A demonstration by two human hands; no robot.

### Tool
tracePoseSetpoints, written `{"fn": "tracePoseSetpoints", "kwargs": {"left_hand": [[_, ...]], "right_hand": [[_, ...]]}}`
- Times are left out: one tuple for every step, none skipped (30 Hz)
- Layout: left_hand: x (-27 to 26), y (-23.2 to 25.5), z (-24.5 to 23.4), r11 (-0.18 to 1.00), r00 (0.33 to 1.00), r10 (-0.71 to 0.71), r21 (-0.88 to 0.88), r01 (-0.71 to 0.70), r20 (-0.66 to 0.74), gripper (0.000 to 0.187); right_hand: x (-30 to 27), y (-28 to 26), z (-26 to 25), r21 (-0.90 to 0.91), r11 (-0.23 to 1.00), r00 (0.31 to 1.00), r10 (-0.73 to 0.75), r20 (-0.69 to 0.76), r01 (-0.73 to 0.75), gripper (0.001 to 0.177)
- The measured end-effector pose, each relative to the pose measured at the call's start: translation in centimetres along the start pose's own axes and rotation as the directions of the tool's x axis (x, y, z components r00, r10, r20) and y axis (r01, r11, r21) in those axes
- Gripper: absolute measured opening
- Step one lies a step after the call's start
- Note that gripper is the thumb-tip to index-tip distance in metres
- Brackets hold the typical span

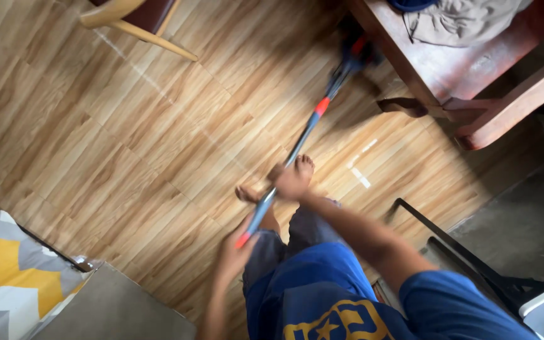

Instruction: The person sweeps the floor using a broom, moving around furniture and reaching into corners throughout the room.

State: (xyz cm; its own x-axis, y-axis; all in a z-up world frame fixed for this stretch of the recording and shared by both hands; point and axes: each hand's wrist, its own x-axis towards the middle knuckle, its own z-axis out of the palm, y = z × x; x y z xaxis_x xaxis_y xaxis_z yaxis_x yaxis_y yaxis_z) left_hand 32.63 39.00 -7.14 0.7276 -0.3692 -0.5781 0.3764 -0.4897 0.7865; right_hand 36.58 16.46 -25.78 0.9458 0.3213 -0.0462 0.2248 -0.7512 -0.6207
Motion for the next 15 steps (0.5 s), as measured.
{"fn": "tracePoseSetpoints", "kwargs": {"left_hand": [[-3.8, 0.5, -3.6, 0.947, 0.946, -0.321, 0.019, 0.32, 0.034, 0.062], [-7.2, 1.0, -6.5, 0.99, 0.991, -0.121, 0.06, 0.124, -0.056, 0.058], [-9.9, 1.2, -9.4, 0.965, 0.976, -0.2, 0.154, 0.211, -0.082, 0.055], [-12.1, 1.0, -11.3, 0.923, 0.954, -0.277, 0.242, 0.298, -0.118, 0.052], [-13.3, 0.1, -11.6, 0.893, 0.908, -0.395, 0.174, 0.416, -0.142, 0.053], [-13.4, -1.3, -11.4, 0.85, 0.853, -0.499, 0.104, 0.516, -0.155, 0.055], [-13.5, -2.8, -11.3, 0.793, 0.786, -0.596, 0.034, 0.608, -0.161, 0.056], [-12.4, -4.7, -10.7, 0.863, 0.857, -0.501, 0.007, 0.505, -0.12, 0.055], [-10.4, -6.7, -10.1, 0.918, 0.915, -0.396, -0.024, 0.395, -0.082, 0.055], [-8.3, -8.3, -9.6, 0.961, 0.959, -0.272, -0.083, 0.265, -0.084, 0.049], [-5.8, -9.5, -8.9, 0.982, 0.985, -0.143, -0.141, 0.129, -0.093, 0.044], [-2.4, -10.6, -8.1, 0.969, 0.985, -0.163, -0.197, 0.148, -0.061, 0.047], [0.6, -11.2, -6.9, 0.973, 0.978, -0.197, -0.133, 0.187, -0.063, 0.037], [4.8, -11.6, -6.0, 0.964, 0.966, -0.26, -0.063, 0.26, 0.007, 0.034], [9.3, -11.7, -5.1, 0.975, 0.999, 0.04, -0.218, -0.04, -0.004, 0.041]], "right_hand": [[0.1, -5.1, 0.3, 0.141, 0.986, 0.996, -0.092, 0.021, 0.088, 0.019], [0.4, -9.5, 0.3, 0.265, 0.953, 0.986, -0.162, 0.031, 0.148, 0.018], [0.8, -12.6, 0.0, 0.337, 0.925, 0.978, -0.204, 0.044, 0.178, 0.017], [1.0, -15.0, -0.2, 0.374, 0.908, 0.973, -0.226, 0.052, 0.19, 0.018], [1.2, -16.3, -0.1, 0.393, 0.897, 0.969, -0.24, 0.051, 0.202, 0.017], [1.5, -16.8, 0.3, 0.403, 0.89, 0.967, -0.251, 0.044, 0.213, 0.02], [1.4, -16.9, 1.2, 0.414, 0.883, 0.964, -0.262, 0.038, 0.224, 0.025], [1.3, -16.0, 2.5, 0.372, 0.897, 0.96, -0.275, 0.049, 0.238, 0.024], [1.3, -14.3, 4.1, 0.329, 0.91, 0.956, -0.287, 0.061, 0.252, 0.022], [1.4, -12.2, 5.9, 0.295, 0.917, 0.95, -0.302, 0.08, 0.267, 0.021], [2.5, -8.6, 7.4, 0.11, 0.951, 0.945, -0.302, 0.128, 0.289, 0.014], [3.8, -5.5, 8.7, -0.065, 0.951, 0.942, -0.287, 0.174, 0.301, 0.007], [6.2, -2.8, 9.2, -0.263, 0.959, 0.894, 0.207, 0.398, -0.104, 0.034], [7.3, -0.8, 9.9, -0.168, 0.972, 0.904, 0.079, -0.421, -0.163, 0.013], [7.9, 4.7, 8.2, -0.315, 0.938, 0.986, -0.164, -0.038, 0.144, 0.043]]}}
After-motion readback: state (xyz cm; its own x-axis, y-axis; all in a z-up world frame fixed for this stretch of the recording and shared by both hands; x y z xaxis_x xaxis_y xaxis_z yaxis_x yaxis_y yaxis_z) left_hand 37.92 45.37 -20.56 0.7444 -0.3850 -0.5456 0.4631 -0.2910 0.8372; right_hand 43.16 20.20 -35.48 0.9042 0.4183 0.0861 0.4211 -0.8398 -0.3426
